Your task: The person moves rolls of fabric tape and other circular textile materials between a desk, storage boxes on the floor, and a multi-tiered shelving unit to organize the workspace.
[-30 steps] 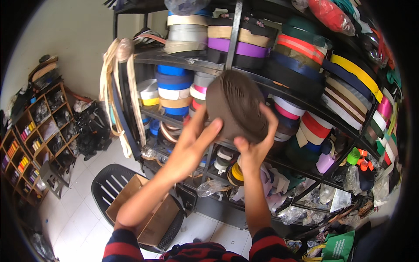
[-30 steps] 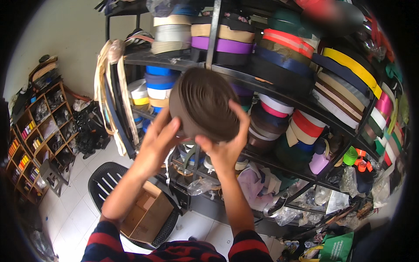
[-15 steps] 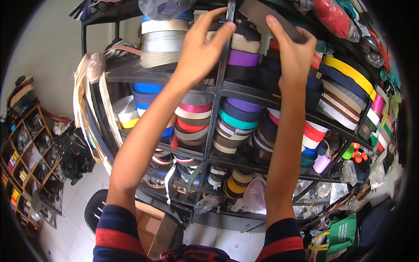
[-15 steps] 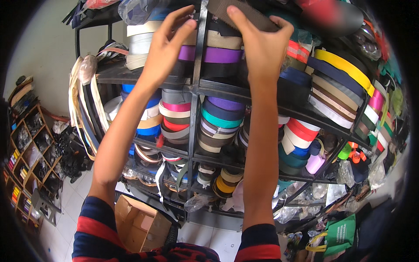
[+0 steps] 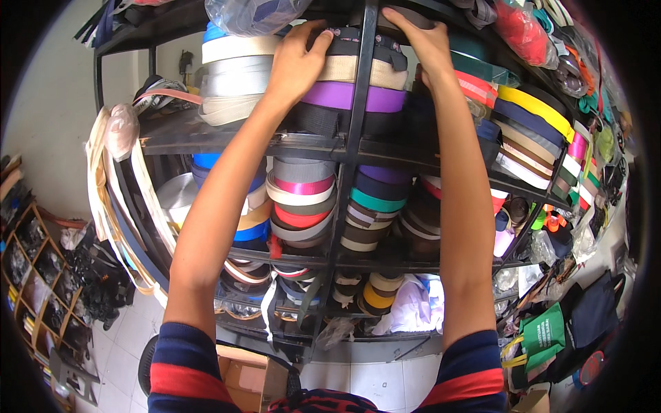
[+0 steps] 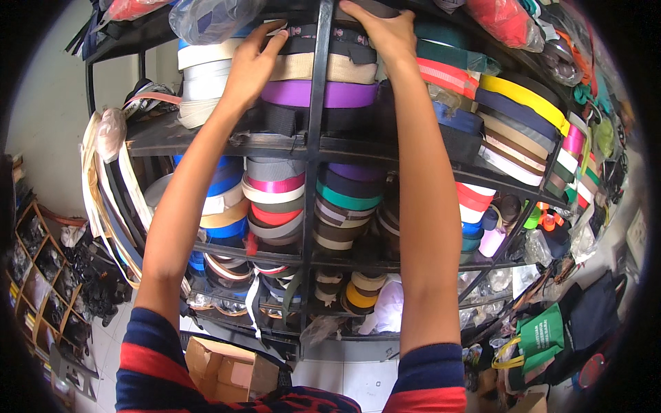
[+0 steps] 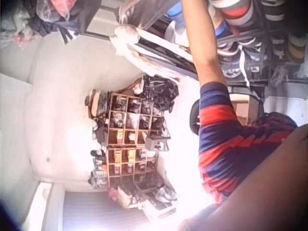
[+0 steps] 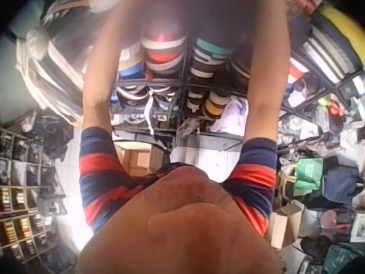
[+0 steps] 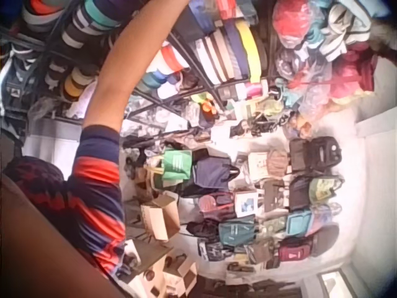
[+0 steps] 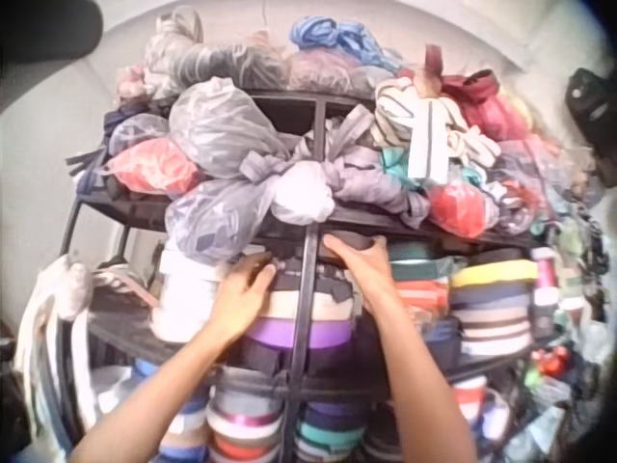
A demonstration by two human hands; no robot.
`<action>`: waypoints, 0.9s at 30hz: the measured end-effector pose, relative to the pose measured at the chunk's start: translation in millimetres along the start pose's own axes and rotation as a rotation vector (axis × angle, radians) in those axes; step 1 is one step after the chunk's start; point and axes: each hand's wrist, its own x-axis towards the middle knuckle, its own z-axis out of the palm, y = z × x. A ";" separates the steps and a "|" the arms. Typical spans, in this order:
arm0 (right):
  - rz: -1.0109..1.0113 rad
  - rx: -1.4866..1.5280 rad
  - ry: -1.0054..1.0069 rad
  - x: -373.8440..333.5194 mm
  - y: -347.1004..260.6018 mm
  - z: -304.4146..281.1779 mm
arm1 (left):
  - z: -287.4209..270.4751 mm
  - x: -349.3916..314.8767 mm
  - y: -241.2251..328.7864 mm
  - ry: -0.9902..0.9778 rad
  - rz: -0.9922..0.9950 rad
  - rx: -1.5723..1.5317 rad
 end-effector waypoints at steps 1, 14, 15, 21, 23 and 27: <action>0.013 0.099 -0.095 -0.7 0.4 4.8 | 0.1 1.9 -3.1 0.015 0.018 -0.002; -0.030 -0.256 -0.422 32.7 30.9 25.8 | 5.5 -3.5 -18.9 0.023 0.224 0.062; -0.040 -0.204 -0.481 27.1 31.8 26.8 | 4.6 -5.9 -19.0 0.007 0.213 0.073; -0.037 -0.275 -0.384 33.0 36.6 12.7 | -13.3 -15.5 3.1 -0.034 0.084 -0.098; -0.161 -0.033 -0.273 -0.6 30.2 2.1 | -27.9 -38.1 18.4 -0.016 0.016 -0.156; -0.538 -0.190 -0.029 -72.4 42.6 -34.0 | -53.7 -105.8 42.5 -0.004 0.039 -0.212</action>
